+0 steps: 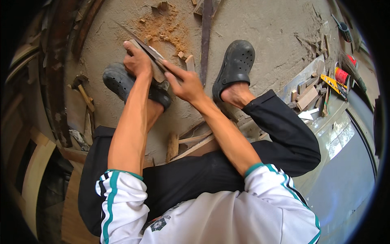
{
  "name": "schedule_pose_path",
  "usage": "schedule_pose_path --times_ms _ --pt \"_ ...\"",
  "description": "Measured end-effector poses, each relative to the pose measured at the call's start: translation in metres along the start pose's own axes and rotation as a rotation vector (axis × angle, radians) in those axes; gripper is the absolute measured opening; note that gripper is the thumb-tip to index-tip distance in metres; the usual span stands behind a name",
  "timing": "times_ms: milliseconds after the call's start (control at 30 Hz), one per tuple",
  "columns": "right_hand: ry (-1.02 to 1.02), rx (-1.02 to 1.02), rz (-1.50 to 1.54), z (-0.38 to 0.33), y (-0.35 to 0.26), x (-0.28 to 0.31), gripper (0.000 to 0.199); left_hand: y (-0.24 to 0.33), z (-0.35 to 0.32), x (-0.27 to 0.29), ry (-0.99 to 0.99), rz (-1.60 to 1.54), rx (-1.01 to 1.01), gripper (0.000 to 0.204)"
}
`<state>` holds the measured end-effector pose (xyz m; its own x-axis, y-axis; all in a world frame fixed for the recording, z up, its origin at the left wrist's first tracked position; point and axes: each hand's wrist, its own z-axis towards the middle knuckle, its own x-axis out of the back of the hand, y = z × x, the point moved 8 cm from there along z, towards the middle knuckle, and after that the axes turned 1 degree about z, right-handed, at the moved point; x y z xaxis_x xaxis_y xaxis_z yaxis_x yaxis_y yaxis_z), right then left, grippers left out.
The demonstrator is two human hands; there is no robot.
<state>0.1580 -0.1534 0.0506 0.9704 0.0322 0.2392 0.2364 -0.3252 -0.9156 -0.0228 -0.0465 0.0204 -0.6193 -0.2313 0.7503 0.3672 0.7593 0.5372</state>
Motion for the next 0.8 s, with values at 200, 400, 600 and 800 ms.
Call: schedule_pose_path --times_ms 200,400,600,800 --pt "0.04 0.088 -0.066 -0.064 -0.02 0.033 0.041 -0.016 0.013 0.0 0.036 0.081 0.014 0.083" --pt "0.016 -0.005 0.039 0.002 -0.002 -0.003 0.041 -0.008 0.008 -0.005 -0.039 0.057 -0.003 0.086" --pt "0.017 0.006 -0.036 -0.058 -0.023 0.033 0.04 -0.017 0.015 -0.001 0.053 0.087 -0.01 0.085" --pt "0.002 0.011 0.052 -0.028 0.009 0.024 0.042 -0.011 0.009 -0.003 -0.056 0.067 -0.019 0.088"
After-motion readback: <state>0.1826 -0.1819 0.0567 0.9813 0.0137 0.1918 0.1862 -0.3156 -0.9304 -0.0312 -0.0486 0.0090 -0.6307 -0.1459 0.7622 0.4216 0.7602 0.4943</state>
